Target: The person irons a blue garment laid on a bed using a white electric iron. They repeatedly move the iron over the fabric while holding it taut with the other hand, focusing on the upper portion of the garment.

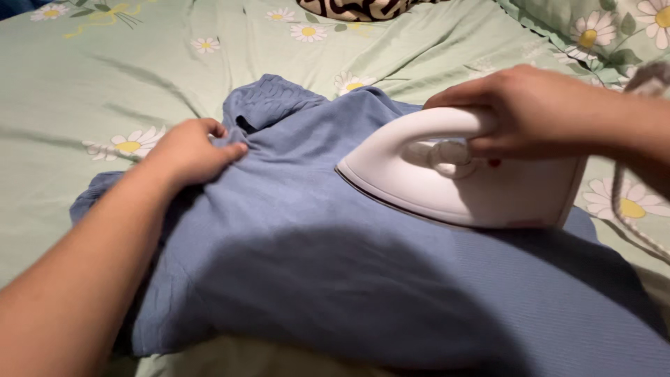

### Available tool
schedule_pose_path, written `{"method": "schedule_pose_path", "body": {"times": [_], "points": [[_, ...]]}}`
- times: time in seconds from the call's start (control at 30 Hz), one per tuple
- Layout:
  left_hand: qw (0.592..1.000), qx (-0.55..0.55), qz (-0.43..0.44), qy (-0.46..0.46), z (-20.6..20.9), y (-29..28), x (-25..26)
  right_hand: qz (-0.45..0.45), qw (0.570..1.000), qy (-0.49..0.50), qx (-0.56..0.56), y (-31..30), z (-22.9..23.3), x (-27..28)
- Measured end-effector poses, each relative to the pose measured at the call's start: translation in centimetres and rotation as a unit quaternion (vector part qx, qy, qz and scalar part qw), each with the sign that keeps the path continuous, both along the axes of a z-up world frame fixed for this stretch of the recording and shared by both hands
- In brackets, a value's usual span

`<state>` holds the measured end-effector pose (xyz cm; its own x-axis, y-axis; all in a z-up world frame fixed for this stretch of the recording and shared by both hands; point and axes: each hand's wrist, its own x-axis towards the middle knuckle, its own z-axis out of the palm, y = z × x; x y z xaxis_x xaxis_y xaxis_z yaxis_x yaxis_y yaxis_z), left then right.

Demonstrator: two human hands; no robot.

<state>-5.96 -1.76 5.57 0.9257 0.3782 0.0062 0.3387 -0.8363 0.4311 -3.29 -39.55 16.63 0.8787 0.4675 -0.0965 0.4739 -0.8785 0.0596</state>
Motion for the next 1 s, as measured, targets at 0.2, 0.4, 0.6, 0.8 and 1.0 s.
{"method": "schedule_pose_path", "body": {"times": [0.2,0.4,0.6,0.8,1.0], "points": [[0.938,-0.347,0.007,-0.021,-1.0,2.4,0.1,0.086,0.992,0.089,0.017,-1.4,-0.4,1.9],[0.893,-0.45,0.008,-0.009,-0.4,2.7,0.1,0.303,0.941,0.018,0.152,4.4,-1.4,1.1],[0.896,-0.44,0.053,-0.041,0.5,3.9,-0.4,0.142,0.982,0.031,0.118,11.0,-1.0,-0.5],[0.885,-0.457,0.052,-0.074,-1.1,5.6,-1.0,0.182,0.977,0.088,0.074,8.1,0.0,0.5],[0.875,-0.479,0.056,-0.053,-1.3,5.7,-0.5,0.144,0.983,0.053,0.095,11.3,-0.4,-0.7]]}}
